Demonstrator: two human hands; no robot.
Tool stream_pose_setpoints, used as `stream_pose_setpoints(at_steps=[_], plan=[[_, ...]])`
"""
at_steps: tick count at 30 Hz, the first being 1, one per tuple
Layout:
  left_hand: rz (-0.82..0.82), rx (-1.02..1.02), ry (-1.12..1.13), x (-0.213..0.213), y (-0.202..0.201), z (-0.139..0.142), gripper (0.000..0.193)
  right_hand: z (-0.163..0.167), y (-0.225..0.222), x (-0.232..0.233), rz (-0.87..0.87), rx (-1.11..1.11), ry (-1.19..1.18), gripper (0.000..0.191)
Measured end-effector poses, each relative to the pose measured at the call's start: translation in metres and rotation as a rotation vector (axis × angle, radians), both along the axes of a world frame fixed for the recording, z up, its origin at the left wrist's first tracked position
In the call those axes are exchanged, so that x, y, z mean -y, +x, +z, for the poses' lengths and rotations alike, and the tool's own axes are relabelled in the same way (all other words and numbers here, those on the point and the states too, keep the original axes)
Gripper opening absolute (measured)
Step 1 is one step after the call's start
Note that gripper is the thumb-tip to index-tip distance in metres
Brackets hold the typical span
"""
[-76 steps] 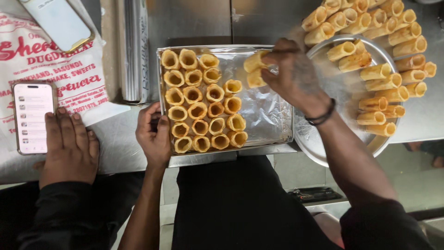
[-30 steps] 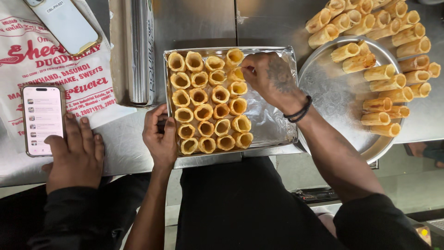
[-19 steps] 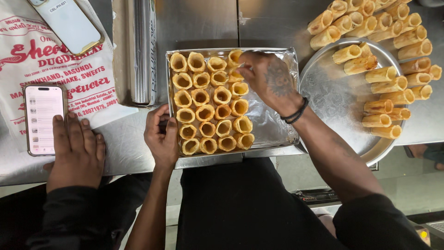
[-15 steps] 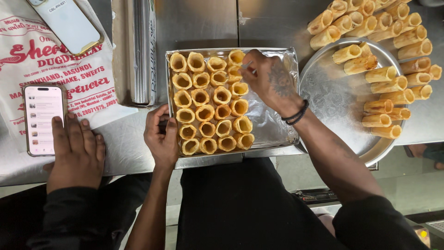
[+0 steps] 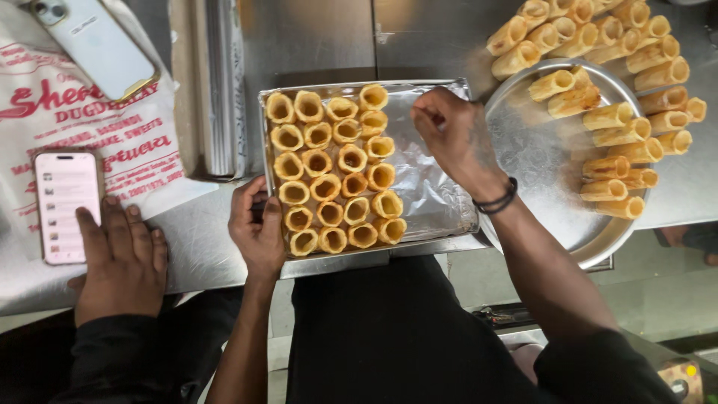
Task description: The person lines a metal tray with aluminum foil and then places multiple ice cream cones upright in rows on the foil-lined tray. The cones are taken from a nearby plate and arranged neatly on the tray.
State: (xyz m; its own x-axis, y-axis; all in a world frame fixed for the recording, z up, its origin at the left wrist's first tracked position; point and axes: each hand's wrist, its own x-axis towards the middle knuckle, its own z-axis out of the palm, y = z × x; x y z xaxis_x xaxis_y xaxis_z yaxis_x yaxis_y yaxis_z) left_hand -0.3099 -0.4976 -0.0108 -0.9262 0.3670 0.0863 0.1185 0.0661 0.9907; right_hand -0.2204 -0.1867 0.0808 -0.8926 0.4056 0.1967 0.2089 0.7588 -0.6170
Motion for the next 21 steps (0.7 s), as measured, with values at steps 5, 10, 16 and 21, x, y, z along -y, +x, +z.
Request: stream_pose_setpoints(at_steps=[5, 10, 16, 21], plan=[[-0.007, 0.029, 0.055, 0.009, 0.0, -0.018, 0.029, 0.013, 0.085, -0.026, -0.245, 0.039, -0.069, 0.012], [-0.06, -0.118, 0.031, 0.019, -0.003, -0.028, 0.022, 0.049, 0.218, -0.108, -0.496, 0.027, 0.186, 0.013], [-0.043, -0.035, 0.077, 0.013, -0.003, -0.015, 0.03, 0.051, 0.323, -0.135, -0.617, 0.361, 0.226, 0.017], [-0.05, -0.036, 0.118, 0.003, -0.002, -0.004, 0.029, 0.002, 0.325, -0.135, -0.648, 0.357, 0.144, 0.019]])
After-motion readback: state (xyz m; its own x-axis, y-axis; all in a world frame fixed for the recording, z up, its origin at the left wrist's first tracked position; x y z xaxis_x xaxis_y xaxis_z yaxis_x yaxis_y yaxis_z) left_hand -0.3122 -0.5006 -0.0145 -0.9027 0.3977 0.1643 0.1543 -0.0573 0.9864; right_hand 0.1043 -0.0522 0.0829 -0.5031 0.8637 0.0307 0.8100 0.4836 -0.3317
